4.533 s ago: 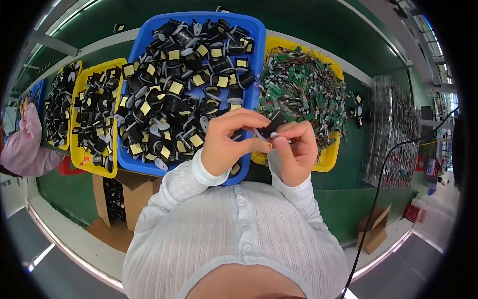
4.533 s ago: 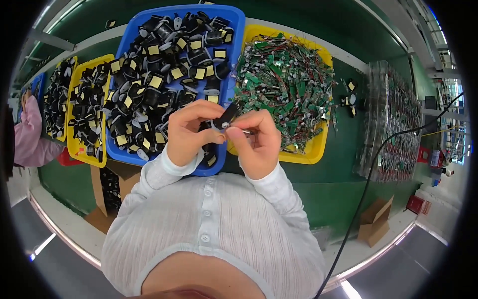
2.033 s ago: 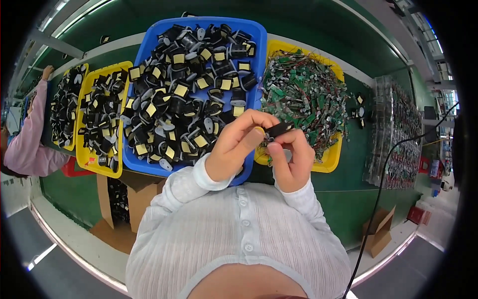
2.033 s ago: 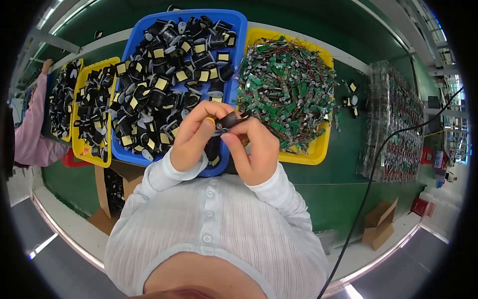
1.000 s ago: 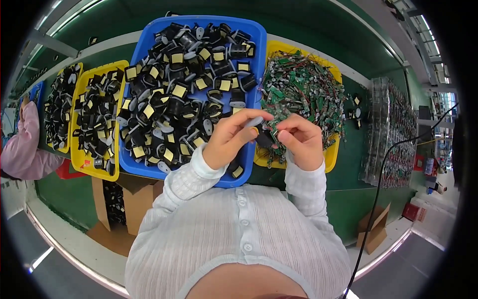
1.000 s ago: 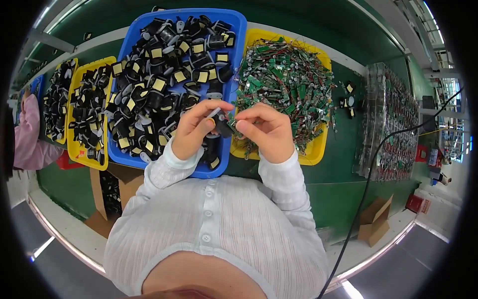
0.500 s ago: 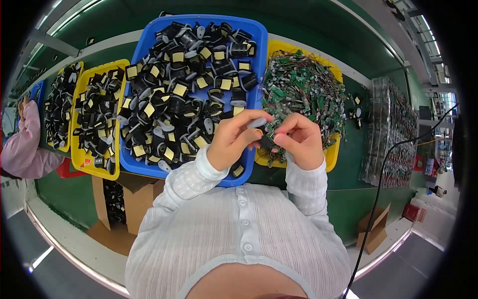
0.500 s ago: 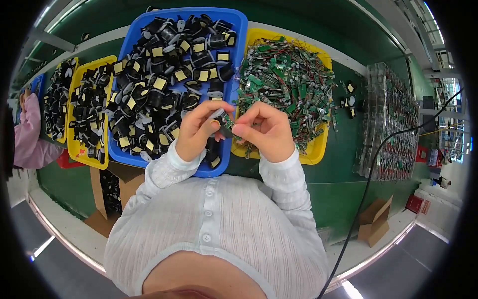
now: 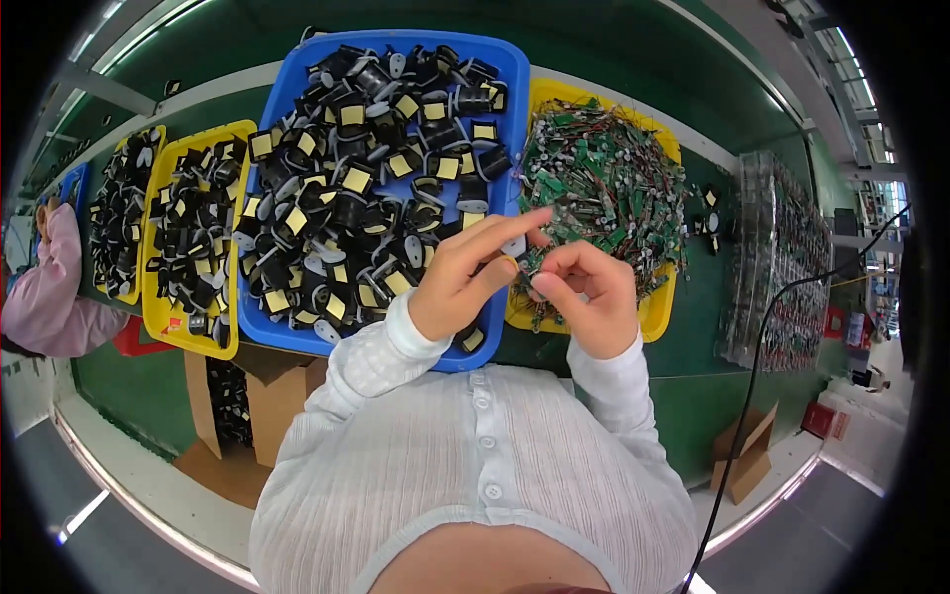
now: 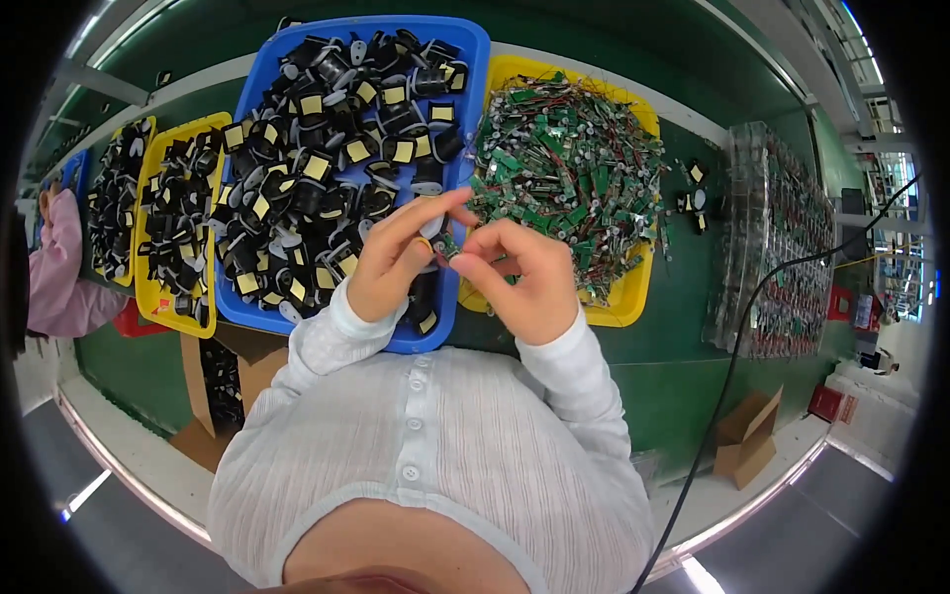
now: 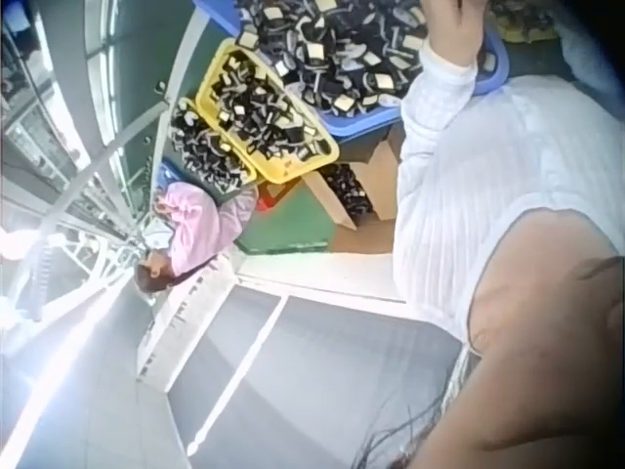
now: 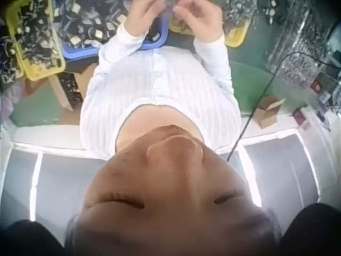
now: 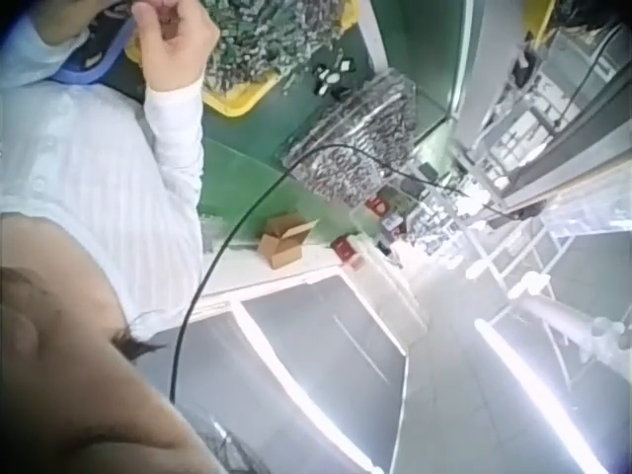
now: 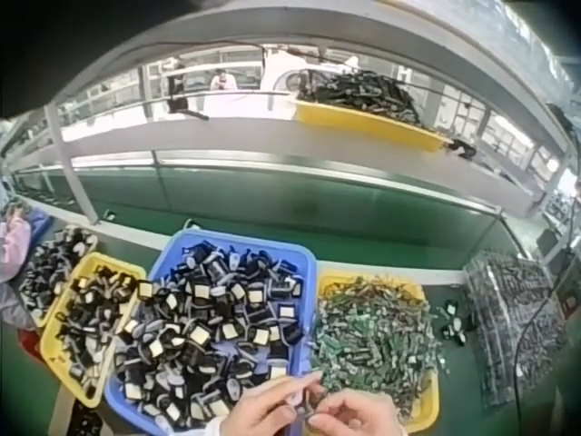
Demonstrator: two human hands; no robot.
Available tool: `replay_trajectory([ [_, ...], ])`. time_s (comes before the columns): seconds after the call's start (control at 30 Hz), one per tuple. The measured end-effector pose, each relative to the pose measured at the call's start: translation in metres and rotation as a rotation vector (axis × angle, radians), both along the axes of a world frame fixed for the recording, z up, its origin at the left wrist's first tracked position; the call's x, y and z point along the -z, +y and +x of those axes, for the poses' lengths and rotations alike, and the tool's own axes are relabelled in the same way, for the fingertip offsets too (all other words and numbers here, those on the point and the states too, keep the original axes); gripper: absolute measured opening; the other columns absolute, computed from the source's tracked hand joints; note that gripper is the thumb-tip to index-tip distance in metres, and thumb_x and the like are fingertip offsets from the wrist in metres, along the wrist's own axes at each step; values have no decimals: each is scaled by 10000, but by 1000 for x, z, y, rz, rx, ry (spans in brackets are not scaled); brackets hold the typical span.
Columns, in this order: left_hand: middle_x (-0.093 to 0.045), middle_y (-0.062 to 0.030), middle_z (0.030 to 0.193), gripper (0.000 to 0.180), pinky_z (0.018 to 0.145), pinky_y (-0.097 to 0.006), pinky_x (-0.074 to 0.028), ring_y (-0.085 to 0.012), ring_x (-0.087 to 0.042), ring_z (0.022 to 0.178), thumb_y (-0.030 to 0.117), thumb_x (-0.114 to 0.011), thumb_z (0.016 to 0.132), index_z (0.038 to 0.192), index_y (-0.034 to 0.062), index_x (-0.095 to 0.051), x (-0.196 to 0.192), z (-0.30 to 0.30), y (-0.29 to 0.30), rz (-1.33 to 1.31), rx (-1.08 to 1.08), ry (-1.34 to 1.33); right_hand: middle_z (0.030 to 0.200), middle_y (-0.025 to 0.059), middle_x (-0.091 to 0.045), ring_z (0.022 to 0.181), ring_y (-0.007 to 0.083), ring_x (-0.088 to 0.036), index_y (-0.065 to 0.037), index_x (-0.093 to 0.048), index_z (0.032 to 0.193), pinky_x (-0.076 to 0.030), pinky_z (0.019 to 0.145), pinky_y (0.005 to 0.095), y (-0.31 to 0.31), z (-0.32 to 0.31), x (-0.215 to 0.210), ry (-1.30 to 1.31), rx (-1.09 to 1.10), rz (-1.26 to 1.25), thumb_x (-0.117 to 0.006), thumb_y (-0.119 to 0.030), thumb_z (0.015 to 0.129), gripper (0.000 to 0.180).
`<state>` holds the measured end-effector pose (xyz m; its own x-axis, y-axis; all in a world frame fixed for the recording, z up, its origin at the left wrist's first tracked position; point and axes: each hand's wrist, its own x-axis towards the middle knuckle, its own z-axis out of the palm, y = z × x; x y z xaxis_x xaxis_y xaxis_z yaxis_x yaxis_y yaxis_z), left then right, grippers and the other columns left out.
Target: The person assembles small electronic components by attaching a yellow electronic component to a green circuit board by hand.
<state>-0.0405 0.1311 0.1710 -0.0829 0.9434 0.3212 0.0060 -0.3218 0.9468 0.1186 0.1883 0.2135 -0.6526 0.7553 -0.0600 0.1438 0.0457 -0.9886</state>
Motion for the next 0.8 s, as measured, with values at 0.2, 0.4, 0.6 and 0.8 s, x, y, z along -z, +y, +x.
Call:
replay_trajectory([
  [0.2,-513,-137,1164,465,852,-292,-377,-186,-505,985,182,-462,858,1278,0,-385,5,-1,1,-134,185,-286,674,85,-587,545,197,-581,-17,-576,778,-445,482,269,-16,-5,2,-172,188,599,-678,-61,717,127],
  [0.4,-505,-155,1183,499,906,-300,-367,-182,-516,1011,13,-467,776,1269,-9,-390,5,1,0,-151,177,-292,662,94,-556,542,239,-548,-30,-573,798,-425,478,302,-19,-7,4,-222,174,811,-678,-58,701,146],
  [0.6,-573,-157,1094,543,805,-302,-447,-198,-578,945,5,-514,731,1264,31,-414,-2,-11,-1,-89,150,54,667,87,-577,536,195,-573,-14,-577,783,-439,466,269,-16,0,2,-112,160,499,-669,-36,717,116],
  [0.8,-575,-157,1089,532,836,-316,-430,-213,-576,953,27,-510,733,1257,12,-416,-1,-2,-2,-55,118,-29,665,84,-581,531,175,-571,-6,-580,782,-436,453,256,-21,-6,0,-128,187,605,-670,-35,720,112],
])
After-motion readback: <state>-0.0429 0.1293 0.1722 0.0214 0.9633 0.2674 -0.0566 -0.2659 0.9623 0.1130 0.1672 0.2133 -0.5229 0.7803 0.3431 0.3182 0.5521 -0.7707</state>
